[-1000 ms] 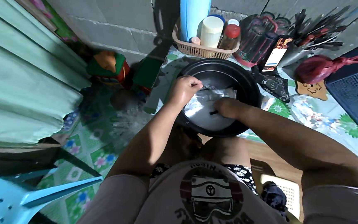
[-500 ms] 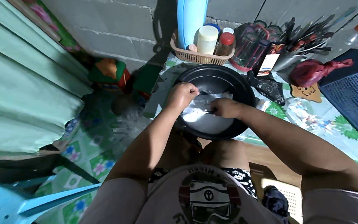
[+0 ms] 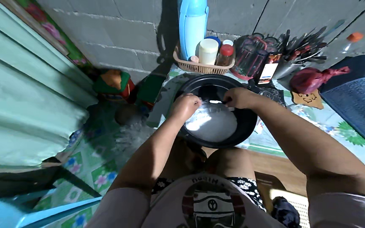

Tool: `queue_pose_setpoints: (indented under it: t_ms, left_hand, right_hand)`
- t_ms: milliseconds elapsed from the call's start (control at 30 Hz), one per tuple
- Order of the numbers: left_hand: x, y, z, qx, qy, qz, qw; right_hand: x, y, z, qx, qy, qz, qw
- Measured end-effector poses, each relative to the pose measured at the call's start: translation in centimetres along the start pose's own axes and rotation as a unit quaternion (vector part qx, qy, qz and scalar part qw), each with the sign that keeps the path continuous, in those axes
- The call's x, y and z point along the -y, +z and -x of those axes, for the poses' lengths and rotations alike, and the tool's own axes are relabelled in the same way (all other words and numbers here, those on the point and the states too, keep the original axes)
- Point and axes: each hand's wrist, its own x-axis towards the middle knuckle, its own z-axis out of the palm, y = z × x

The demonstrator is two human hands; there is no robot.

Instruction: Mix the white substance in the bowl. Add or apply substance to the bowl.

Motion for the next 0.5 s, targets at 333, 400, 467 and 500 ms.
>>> queue_pose_setpoints:
  t_ms: [333, 400, 467, 500]
  left_hand:
    - [-0.3, -0.1, 0.3, 0.0, 0.03, -0.02, 0.999]
    - [-0.2, -0.1, 0.2, 0.003, 0.035, -0.019, 0.999]
    - [0.0, 0.0, 0.2, -0.003, 0.041, -0.01, 0.999]
    - [0.1, 0.0, 0.2, -0.005, 0.043, -0.005, 0.999]
  right_hand:
    - [2.4, -1.1, -1.0, 0.057, -0.01, 0.04, 0.998]
    - [3.1, -1.4, -1.1, 0.059, -0.017, 0.045, 0.997]
    - [3.8, -1.7, -1.1, 0.049, -0.026, 0.045, 0.997]
    - [4.0, -1.8, -1.2, 0.042, -0.033, 0.045, 0.998]
